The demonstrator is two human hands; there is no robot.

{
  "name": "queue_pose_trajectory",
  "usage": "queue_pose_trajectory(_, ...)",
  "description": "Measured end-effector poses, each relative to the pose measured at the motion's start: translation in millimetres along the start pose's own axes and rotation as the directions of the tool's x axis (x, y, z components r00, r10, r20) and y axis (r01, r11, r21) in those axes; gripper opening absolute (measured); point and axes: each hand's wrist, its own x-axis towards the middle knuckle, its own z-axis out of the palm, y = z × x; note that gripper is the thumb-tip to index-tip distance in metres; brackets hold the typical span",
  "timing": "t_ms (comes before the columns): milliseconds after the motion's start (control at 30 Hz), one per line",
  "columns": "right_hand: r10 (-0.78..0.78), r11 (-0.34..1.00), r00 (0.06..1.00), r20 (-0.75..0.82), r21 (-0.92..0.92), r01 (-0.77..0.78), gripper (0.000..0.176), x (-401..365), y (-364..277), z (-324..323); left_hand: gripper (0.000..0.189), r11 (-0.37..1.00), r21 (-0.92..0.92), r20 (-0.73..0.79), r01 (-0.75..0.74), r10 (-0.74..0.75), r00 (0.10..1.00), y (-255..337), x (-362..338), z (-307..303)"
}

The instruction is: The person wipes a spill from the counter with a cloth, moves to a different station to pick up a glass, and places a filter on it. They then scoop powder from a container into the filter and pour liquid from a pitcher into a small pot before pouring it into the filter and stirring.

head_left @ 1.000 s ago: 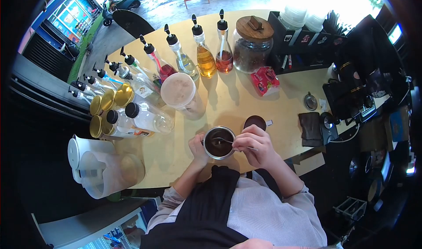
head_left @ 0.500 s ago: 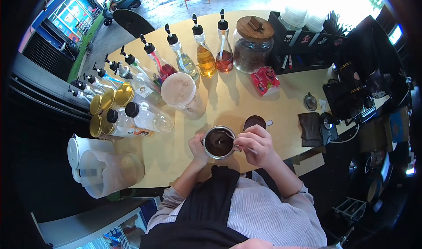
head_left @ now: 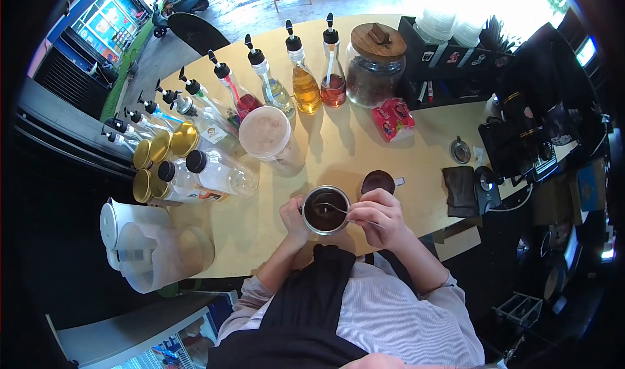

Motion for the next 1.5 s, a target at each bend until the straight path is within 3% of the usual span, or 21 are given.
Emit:
queue_pose_trajectory(167,-0.018,0.995,1.0,-0.015,-0.096,0.016,0.029,-0.5,1.4,-0.1,0.05,1.0,0.003,0.017,0.0,0.0,1.0,-8.7,0.0,-3.2)
queue_pose_trajectory(267,-0.03,0.998,0.999,0.013,-0.056,0.03,0.016,4.6,0.2,1.5,0.052,1.0,0.011,-0.006,-0.017,0.017,1.0,-14.0,0.3,-4.7)
queue_pose_trajectory(333,0.049,0.996,0.999,0.012,0.071,-0.05,0.03,-3.9,4.2,2.0,0.051,0.999,0.028,-0.001,-0.024,0.025,1.0,-11.1,-0.3,-2.9)
queue_pose_trajectory(467,0.026,1.0,1.0,-0.003,-0.009,-0.026,0.029,-1.9,4.7,-1.0,0.05,1.0,0.005,0.009,0.011,-0.011,1.0,-7.7,-0.3,-2.3)
queue_pose_trajectory(567,-0.02,0.999,0.999,0.032,-0.034,0.021,0.016,7.3,0.7,-1.3,0.05,1.0,-0.001,0.006,0.0,0.0,1.0,-7.8,0.5,-2.5)
queue_pose_trajectory(767,0.092,0.978,0.994,0.051,0.185,-0.1,0.027,3.2,3.4,-4.5,0.049,0.998,0.053,0.015,-0.021,0.02,1.0,1.5,1.2,0.3)
queue_pose_trajectory(933,0.239,0.905,0.961,0.142,0.325,-0.273,0.014,13.8,-5.8,-7.1,0.049,1.0,0.013,0.014,-0.008,0.008,1.0,-0.3,1.4,-1.1)
queue_pose_trajectory(1067,0.248,0.918,0.954,0.169,0.273,-0.287,0.011,15.1,-4.4,-13.1,0.048,1.0,-0.02,-0.006,-0.02,0.019,1.0,-6.1,0.3,-0.6)
queue_pose_trajectory(1133,0.256,0.951,0.965,0.062,0.161,-0.263,0.012,15.1,-2.6,-11.6,0.049,0.998,-0.058,0.008,-0.008,0.009,1.0,-12.3,0.5,-3.4)
queue_pose_trajectory(1400,0.179,0.958,0.977,0.112,0.207,-0.2,0.019,13.8,-7.8,-2.8,0.052,1.0,0.007,0.005,0.006,-0.006,1.0,-5.6,-1.5,-1.9)
queue_pose_trajectory(1500,0.17,0.981,0.985,0.034,0.084,-0.173,0.02,14.9,-6.8,-2.4,0.053,1.0,-0.008,0.01,0.011,-0.011,1.0,-6.4,-1.8,-2.7)
